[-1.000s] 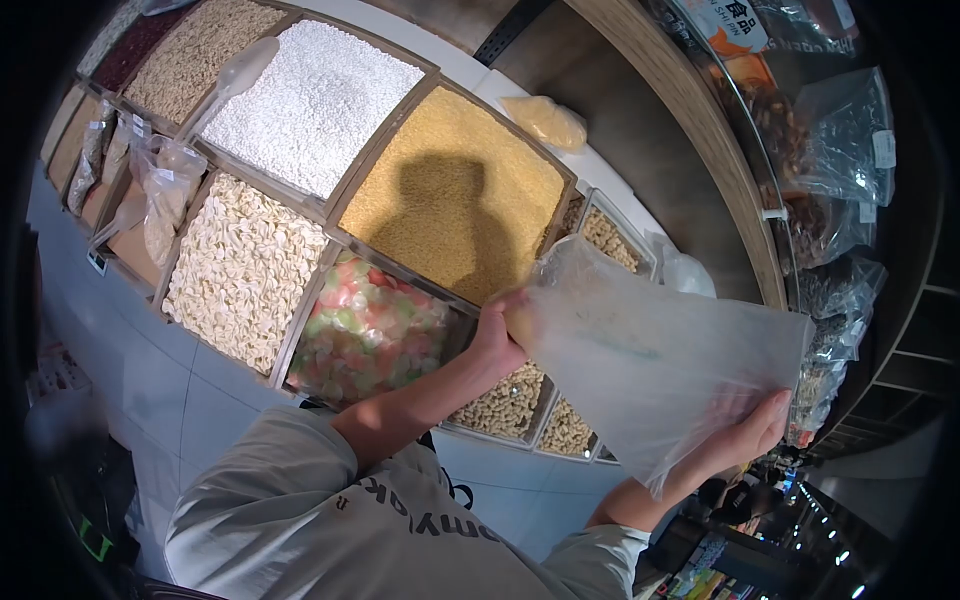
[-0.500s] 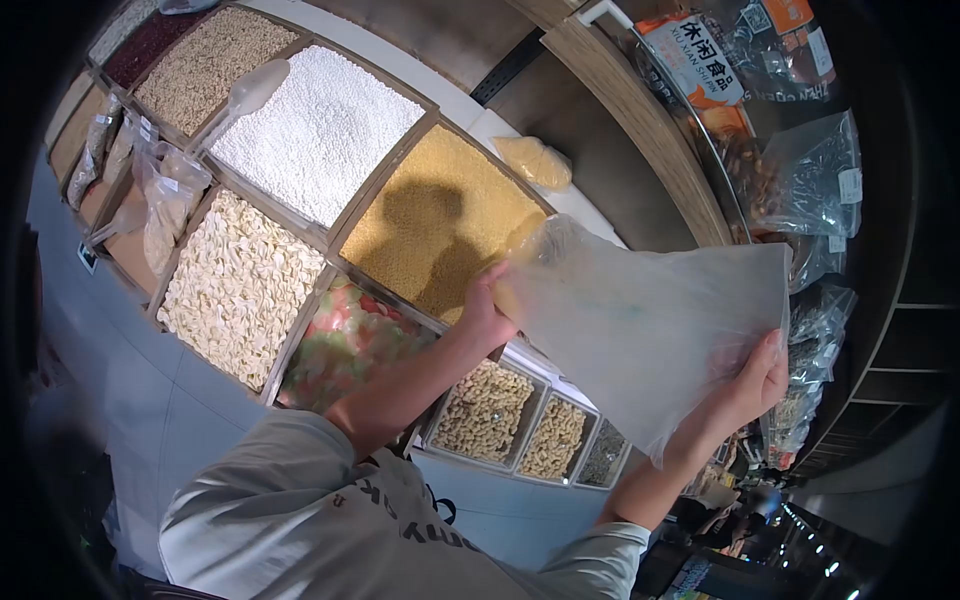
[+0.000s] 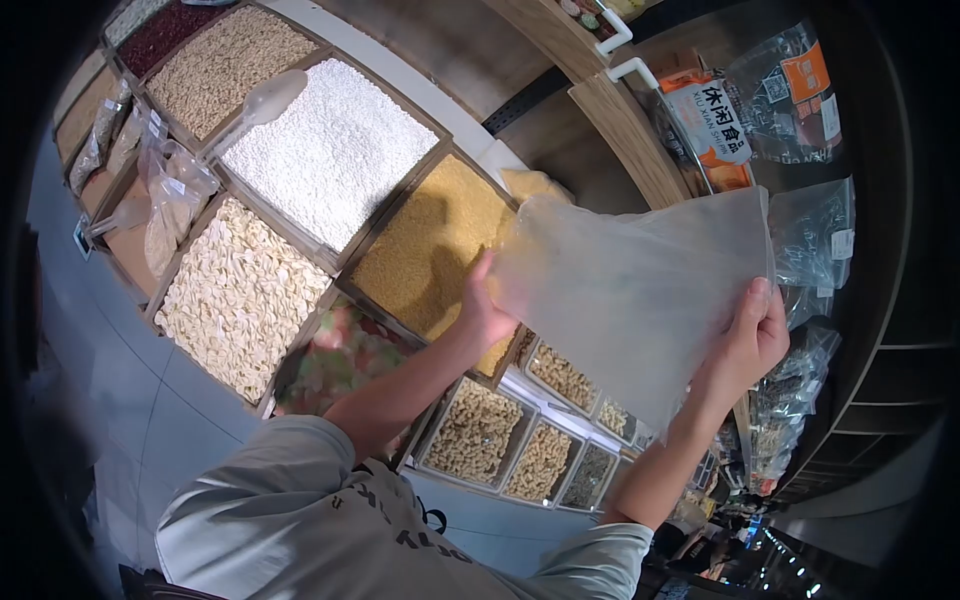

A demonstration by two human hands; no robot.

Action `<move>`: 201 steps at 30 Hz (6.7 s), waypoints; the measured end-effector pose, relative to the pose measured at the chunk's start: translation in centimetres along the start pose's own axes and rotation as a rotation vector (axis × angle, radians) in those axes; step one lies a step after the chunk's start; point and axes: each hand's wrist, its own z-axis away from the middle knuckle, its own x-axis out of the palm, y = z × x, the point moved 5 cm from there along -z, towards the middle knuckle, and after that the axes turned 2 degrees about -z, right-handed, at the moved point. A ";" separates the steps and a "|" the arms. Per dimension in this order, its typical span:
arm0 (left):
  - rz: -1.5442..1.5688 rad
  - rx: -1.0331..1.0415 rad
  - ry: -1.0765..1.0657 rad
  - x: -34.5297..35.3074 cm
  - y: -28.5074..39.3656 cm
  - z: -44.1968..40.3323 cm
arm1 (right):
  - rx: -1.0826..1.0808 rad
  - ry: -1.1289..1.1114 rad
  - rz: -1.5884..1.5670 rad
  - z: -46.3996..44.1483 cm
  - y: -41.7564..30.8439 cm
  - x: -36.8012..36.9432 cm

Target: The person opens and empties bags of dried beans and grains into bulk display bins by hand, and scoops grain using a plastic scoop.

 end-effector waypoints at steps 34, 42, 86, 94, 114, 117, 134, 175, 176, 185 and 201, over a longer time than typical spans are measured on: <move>-1.981 0.826 -0.996 30.8 0.8 10.5 | -0.876 -0.283 0.605 -2.4 -1.7 3.9; -1.777 0.893 -0.858 31.6 2.2 8.7 | -0.424 -0.364 0.534 -0.8 3.0 -3.3; -1.826 2.037 -0.955 31.0 7.3 9.7 | -0.285 0.095 0.370 2.3 6.6 -7.4; -1.815 2.120 -1.013 31.4 6.7 11.9 | -0.402 0.085 0.422 3.1 6.0 -7.6; -0.938 0.460 -0.603 28.3 7.5 13.9 | 0.469 0.022 -0.719 21.4 16.0 0.5; -1.318 0.224 -0.632 17.4 9.3 13.3 | 0.694 0.141 -0.950 22.2 12.4 0.8; -2.208 0.894 0.147 0.4 10.6 24.9 | 0.757 0.199 -0.559 37.6 17.3 -2.7; -2.893 0.477 -0.151 -1.2 7.2 32.9 | 0.401 -0.238 0.403 41.5 7.5 -2.5; -2.895 0.484 -0.156 -1.6 6.3 33.2 | 0.387 -0.202 0.419 42.0 6.8 -2.5; -2.505 0.437 -0.588 -5.6 -2.9 40.9 | 0.601 0.073 -0.595 48.0 0.3 -3.5; -1.992 0.293 -0.496 -8.2 7.6 43.7 | 0.964 0.447 -0.800 53.4 -2.2 -1.6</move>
